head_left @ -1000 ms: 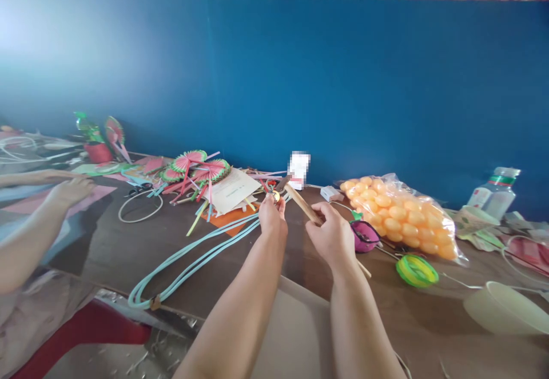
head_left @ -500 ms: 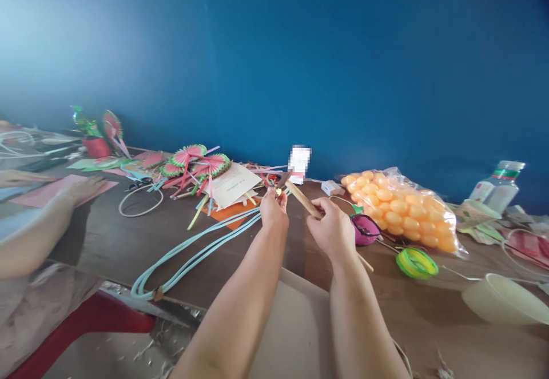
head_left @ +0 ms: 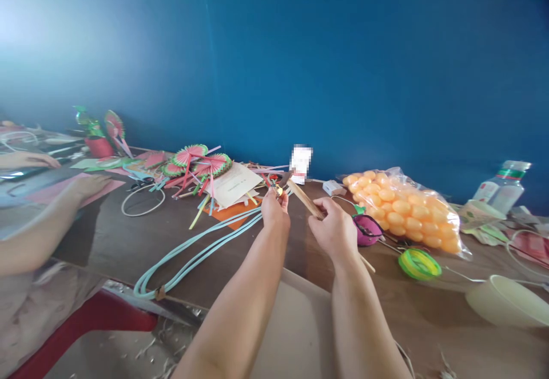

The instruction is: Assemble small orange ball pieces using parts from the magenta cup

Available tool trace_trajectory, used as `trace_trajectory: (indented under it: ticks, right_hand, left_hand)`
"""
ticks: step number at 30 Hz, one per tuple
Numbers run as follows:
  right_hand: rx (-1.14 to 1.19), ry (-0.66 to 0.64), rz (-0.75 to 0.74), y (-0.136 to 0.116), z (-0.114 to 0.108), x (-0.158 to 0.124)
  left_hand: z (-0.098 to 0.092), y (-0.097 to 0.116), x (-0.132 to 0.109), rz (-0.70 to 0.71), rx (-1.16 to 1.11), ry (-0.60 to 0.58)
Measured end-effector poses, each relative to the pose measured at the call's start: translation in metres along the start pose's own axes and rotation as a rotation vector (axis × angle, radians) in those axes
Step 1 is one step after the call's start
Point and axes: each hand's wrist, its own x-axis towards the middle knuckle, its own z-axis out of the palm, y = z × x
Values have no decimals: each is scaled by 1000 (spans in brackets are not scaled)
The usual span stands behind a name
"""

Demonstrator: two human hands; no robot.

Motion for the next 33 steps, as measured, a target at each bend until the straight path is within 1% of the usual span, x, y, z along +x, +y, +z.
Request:
trace_trajectory:
  ticks: [3,8,13,17,20,24,26,31,33]
  right_hand:
    - [33,22,8,0,-1,0]
    - [-4,-27,-47,2,2,-1]
    - [14,8,-26,2,1,0]
    - [-4,2,-40,2,0,0]
    - [10,21,-20,1,0,-1]
    - [0,-20,-21,1,0,-1]
    - [-3,-27,-1,1,0,0]
    - [-8,79,110,9,2,7]
    - [-39,65,144,15,7,11]
  left_hand:
    - [0,0,0,-1,8,-10]
    - [-1,0,0,-18,9,23]
    - [-1,1,-1,7,-3,-22]
    - [0,1,-2,-14,-4,9]
    - [1,1,-2,-12,-5,-3]
    - [0,1,-1,-26,-5,26]
    - [0,0,0,-28,-5,40]
    - [-2,-1,3,-4,15,29]
    - [-3,-3,5,9,45,23]
